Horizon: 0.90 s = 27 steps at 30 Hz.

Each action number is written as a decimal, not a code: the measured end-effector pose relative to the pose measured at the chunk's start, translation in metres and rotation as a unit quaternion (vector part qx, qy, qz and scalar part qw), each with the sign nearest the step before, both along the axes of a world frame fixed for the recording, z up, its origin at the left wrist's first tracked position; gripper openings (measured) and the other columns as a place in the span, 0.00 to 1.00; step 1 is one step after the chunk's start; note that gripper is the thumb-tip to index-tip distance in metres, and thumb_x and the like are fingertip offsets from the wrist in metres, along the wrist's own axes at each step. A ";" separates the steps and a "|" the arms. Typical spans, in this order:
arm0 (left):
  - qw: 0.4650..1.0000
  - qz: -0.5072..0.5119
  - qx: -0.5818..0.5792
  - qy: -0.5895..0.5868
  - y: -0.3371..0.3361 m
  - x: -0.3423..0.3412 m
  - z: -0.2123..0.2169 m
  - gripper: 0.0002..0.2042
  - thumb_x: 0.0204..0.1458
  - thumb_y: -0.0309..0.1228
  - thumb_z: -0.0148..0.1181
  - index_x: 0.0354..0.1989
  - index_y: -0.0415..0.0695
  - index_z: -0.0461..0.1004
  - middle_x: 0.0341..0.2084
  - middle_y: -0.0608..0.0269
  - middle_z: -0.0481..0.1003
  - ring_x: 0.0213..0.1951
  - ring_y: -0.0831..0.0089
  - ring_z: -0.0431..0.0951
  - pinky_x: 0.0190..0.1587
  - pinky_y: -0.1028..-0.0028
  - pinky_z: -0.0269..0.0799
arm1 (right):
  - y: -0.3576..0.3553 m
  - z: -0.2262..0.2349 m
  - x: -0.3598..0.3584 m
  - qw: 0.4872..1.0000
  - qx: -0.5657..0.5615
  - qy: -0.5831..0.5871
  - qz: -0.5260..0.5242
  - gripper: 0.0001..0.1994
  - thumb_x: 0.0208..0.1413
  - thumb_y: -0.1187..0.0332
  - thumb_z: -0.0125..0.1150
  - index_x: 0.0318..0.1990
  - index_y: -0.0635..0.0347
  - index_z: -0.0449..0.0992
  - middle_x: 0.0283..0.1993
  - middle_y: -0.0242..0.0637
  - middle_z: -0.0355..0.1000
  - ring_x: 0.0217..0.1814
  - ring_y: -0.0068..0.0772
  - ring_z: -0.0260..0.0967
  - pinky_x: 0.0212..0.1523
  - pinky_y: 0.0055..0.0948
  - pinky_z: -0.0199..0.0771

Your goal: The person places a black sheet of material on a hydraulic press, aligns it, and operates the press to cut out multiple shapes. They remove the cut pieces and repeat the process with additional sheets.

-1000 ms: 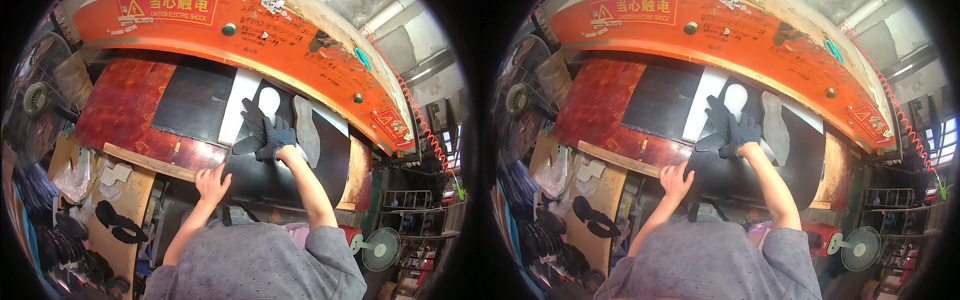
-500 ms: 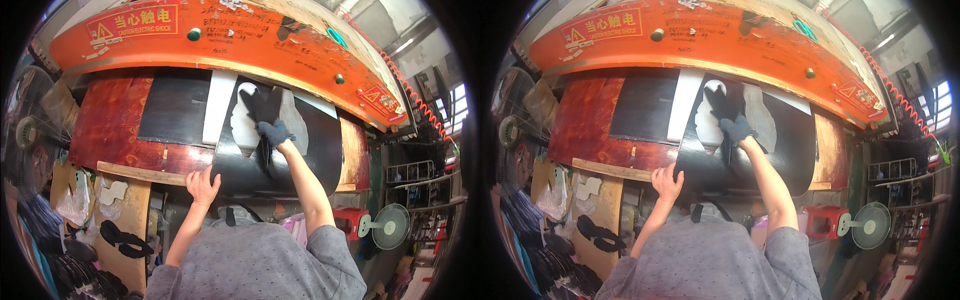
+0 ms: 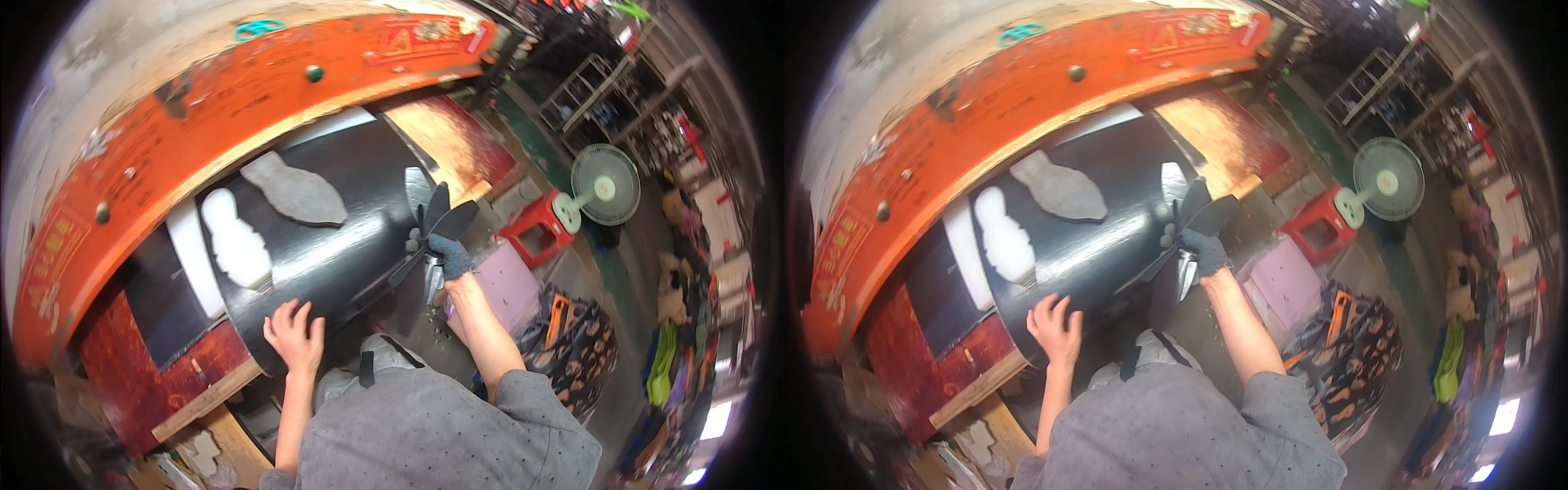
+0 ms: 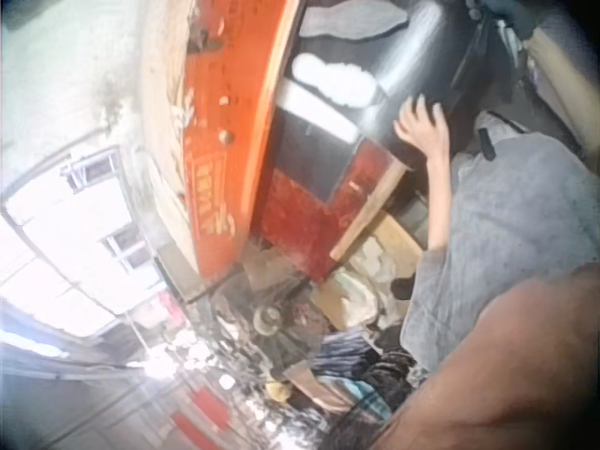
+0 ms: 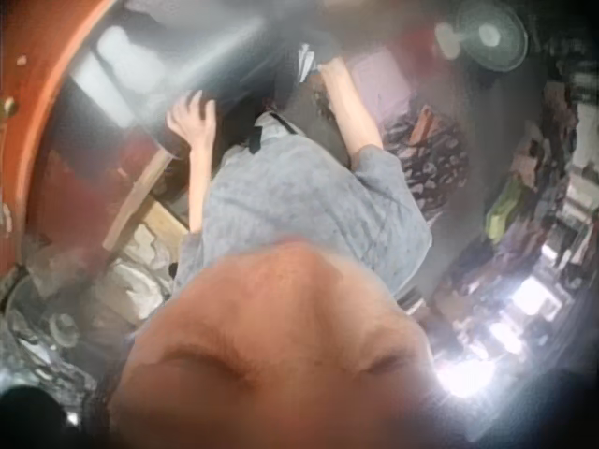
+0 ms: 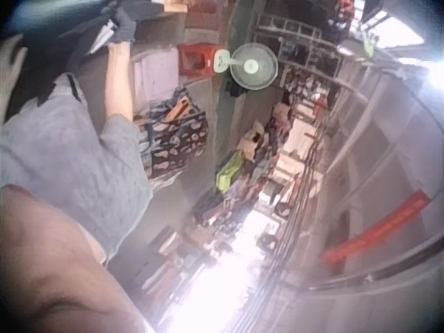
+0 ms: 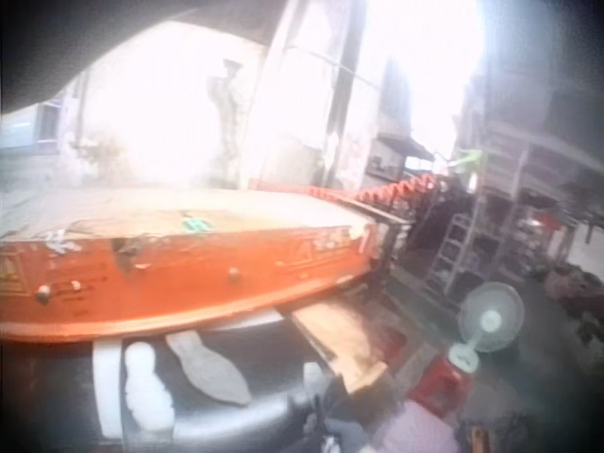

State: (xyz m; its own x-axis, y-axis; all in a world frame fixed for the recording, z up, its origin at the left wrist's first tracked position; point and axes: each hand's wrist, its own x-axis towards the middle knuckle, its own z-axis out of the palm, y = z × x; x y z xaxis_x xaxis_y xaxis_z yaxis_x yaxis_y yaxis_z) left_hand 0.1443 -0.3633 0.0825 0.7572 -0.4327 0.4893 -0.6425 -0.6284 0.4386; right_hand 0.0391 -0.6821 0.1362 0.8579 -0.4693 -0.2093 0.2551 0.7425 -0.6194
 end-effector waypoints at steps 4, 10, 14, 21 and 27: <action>0.992 0.051 0.116 0.008 -0.038 -0.006 0.004 0.26 0.41 0.49 0.65 0.49 0.53 0.74 0.52 0.62 0.67 0.58 0.59 0.62 0.64 0.47 0.45 | -0.079 -0.045 -0.061 0.994 0.036 -0.011 -0.101 0.22 0.52 0.67 0.59 0.54 0.67 0.69 0.44 0.48 0.75 0.45 0.45 0.75 0.48 0.44 0.77; 0.977 0.123 0.175 0.019 -0.053 -0.005 -0.005 0.26 0.47 0.46 0.61 0.55 0.50 0.70 0.53 0.57 0.65 0.58 0.56 0.61 0.65 0.47 0.44 | -0.222 -0.061 -0.102 0.976 0.033 -0.025 -0.213 0.17 0.54 0.68 0.58 0.50 0.65 0.72 0.45 0.47 0.76 0.48 0.47 0.73 0.52 0.49 0.74; 0.957 0.243 0.160 0.014 -0.093 -0.007 -0.010 0.25 0.52 0.44 0.56 0.56 0.46 0.69 0.54 0.53 0.65 0.57 0.52 0.62 0.63 0.51 0.49 | -0.349 -0.051 -0.097 0.944 0.037 -0.023 -0.327 0.11 0.56 0.70 0.58 0.45 0.64 0.74 0.43 0.44 0.76 0.47 0.45 0.73 0.53 0.47 0.73; 0.942 0.271 0.197 -0.027 -0.100 -0.004 -0.021 0.26 0.59 0.47 0.45 0.58 0.39 0.66 0.55 0.45 0.65 0.55 0.48 0.65 0.57 0.55 0.58 | -0.562 -0.047 -0.048 0.907 0.079 -0.014 -0.413 0.08 0.54 0.65 0.61 0.38 0.59 0.77 0.38 0.37 0.75 0.41 0.36 0.72 0.48 0.38 0.71; 0.932 0.289 0.220 -0.026 -0.090 -0.005 -0.031 0.27 0.61 0.48 0.41 0.59 0.39 0.65 0.57 0.45 0.64 0.58 0.49 0.63 0.61 0.56 0.55 | -0.658 -0.120 0.026 0.886 -0.103 0.225 -0.393 0.10 0.54 0.61 0.60 0.37 0.57 0.76 0.34 0.34 0.73 0.37 0.31 0.70 0.41 0.33 0.69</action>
